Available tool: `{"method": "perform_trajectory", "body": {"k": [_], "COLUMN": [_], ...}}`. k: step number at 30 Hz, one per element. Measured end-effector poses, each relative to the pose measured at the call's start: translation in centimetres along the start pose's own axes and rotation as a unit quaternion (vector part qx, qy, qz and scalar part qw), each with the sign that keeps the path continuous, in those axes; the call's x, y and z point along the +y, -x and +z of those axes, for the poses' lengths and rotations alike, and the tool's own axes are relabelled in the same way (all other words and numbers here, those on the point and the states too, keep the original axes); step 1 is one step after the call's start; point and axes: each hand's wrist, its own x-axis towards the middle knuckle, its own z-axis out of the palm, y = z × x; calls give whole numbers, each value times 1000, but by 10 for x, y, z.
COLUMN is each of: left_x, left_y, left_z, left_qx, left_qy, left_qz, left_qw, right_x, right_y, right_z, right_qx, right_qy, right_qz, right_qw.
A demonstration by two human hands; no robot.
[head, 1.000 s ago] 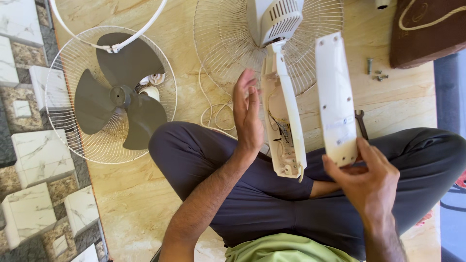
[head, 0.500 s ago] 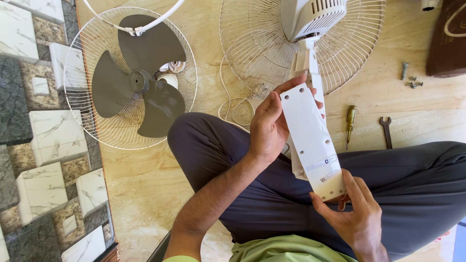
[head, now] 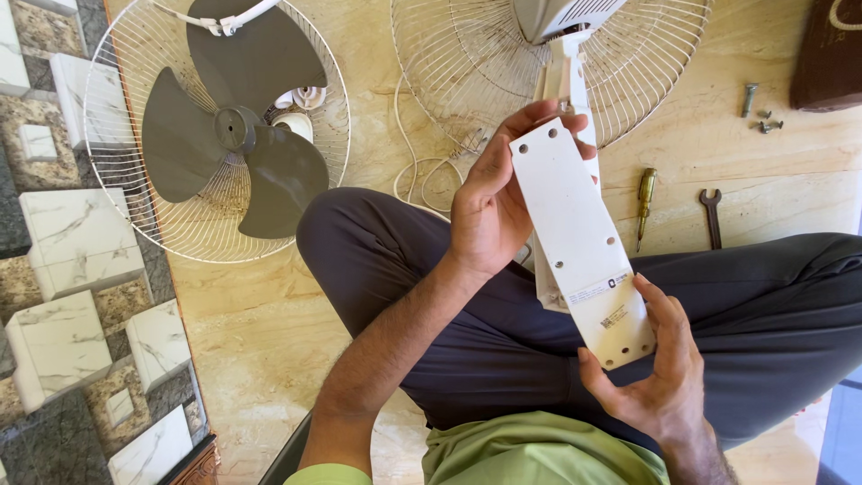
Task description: The person sits on the floor and reassembles the base of an electric fan. They align the back cover with the base housing, then use a screwdriver to fasten multiple screws into the cover, securing it to the fan base.
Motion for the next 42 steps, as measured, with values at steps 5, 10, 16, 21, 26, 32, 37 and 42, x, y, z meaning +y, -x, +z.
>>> {"method": "perform_trajectory", "body": {"k": [5,10,16,21,26,32,37,42], "left_x": [2,1,2,2,-1,9,13,9], "left_y": [0,-1,-2,-4,-8,-11,-14,-17], "left_z": [-2,-1,-2,-3,-2,1,4,1], "left_qx": [-36,-51,-30,-25,-43,-116,-173,-151], "left_qy": [11,5,-9,-14,-20,-78,-65,-107], "left_qz": [11,26,36,40,29,39,34,40], "left_qw": [999,998,999,999,998,989,982,982], "right_x": [11,25,23,17,21,17,22,35], "right_y": [6,8,-14,-29,-34,-27,-26,-33], "right_z": [-6,-11,-23,-38,-49,-51,-48,-50], "right_qx": [121,155,138,100,69,84,111,137], "right_qy": [64,97,57,94,83,-41,-80,-80], "right_qz": [-124,-199,-236,-272,-323,-292,-308,-314], "right_qw": [983,963,960,953,940,952,941,936]}}
